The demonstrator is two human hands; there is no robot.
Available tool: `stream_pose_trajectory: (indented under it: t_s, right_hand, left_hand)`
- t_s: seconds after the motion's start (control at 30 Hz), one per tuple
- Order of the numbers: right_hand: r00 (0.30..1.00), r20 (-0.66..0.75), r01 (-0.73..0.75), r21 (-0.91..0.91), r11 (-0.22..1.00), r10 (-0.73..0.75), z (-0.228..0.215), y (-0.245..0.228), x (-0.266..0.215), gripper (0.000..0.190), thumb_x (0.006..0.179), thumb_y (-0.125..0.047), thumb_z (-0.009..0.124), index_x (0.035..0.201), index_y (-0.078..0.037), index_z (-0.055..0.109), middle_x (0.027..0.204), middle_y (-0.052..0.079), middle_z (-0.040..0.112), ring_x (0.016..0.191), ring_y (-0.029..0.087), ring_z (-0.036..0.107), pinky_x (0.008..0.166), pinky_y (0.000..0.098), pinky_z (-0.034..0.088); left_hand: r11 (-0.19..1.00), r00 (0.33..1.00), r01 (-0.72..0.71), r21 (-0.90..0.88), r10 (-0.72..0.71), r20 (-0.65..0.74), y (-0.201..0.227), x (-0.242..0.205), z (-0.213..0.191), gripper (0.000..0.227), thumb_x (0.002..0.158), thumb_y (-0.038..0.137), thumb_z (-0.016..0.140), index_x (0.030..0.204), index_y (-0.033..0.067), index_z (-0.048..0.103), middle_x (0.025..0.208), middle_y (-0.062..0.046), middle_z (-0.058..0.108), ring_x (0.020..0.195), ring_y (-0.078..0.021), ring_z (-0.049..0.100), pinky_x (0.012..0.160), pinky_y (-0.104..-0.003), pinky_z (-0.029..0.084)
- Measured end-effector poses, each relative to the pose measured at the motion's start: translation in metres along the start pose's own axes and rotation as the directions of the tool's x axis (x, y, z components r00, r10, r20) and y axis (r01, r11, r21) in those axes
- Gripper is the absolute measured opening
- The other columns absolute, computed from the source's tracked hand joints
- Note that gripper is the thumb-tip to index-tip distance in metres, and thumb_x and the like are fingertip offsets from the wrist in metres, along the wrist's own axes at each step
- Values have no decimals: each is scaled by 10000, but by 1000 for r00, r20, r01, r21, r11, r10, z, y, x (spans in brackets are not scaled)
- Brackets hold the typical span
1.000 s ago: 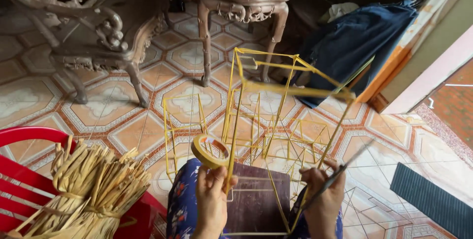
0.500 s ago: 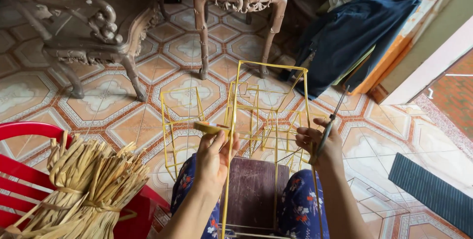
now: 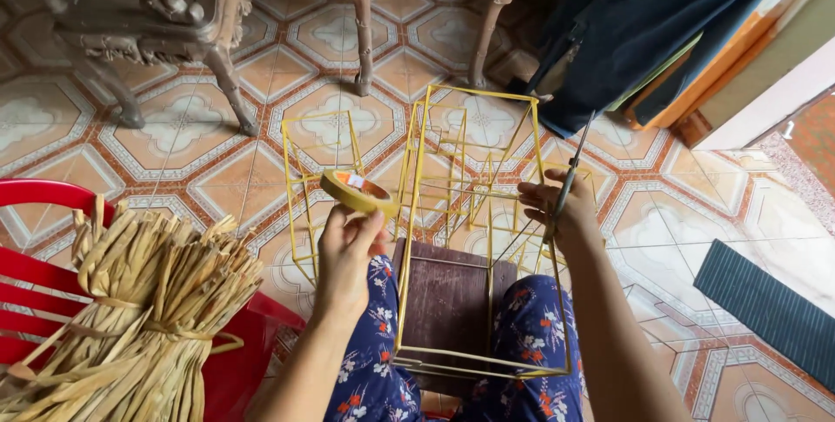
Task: The recorder is assembling wire or bamboo frames using yellow tape and scissors to secure the structure.
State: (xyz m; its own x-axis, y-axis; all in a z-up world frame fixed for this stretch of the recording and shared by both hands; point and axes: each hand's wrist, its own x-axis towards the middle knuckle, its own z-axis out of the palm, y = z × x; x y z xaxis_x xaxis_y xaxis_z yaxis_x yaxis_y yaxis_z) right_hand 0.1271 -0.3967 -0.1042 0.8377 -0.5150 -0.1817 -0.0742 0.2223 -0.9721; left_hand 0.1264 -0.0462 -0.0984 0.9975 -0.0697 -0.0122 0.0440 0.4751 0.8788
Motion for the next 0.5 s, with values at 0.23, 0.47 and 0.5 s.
stream_pose_trajectory:
  t_s: [0.23, 0.47, 0.5]
  right_hand:
    - [974, -12, 228, -25, 973, -228, -36, -49, -129, 247, 1047, -209, 541, 1237, -64, 478, 1236, 246, 709, 1095, 334, 724, 898, 406, 588]
    - [913, 318, 268, 9, 963, -257, -21, 12, -277, 647, 968, -410, 634, 1395, 26, 418, 1331, 395, 646, 1269, 462, 649, 1066, 551, 495]
    - [830, 473, 292, 80, 953, -294, -23, 28, -282, 741, 972, -450, 661, 1452, 37, 377, 1381, 394, 616, 1310, 453, 621, 1119, 532, 453]
  left_hand:
    - [975, 937, 81, 207, -146, 317, 78, -96, -50, 378, 945, 213, 715, 1244, 1, 623, 925, -75, 673, 731, -123, 579, 637, -269, 489]
    - [906, 755, 9, 424, -284, 590, 65, -114, -51, 371, 958, 202, 709, 1275, 34, 617, 997, -84, 698, 807, -150, 644, 666, -304, 532]
    - [894, 719, -9, 447, -305, 624, 63, -118, -50, 370, 960, 200, 708, 1280, 39, 616, 1008, -85, 702, 818, -154, 653, 670, -308, 539]
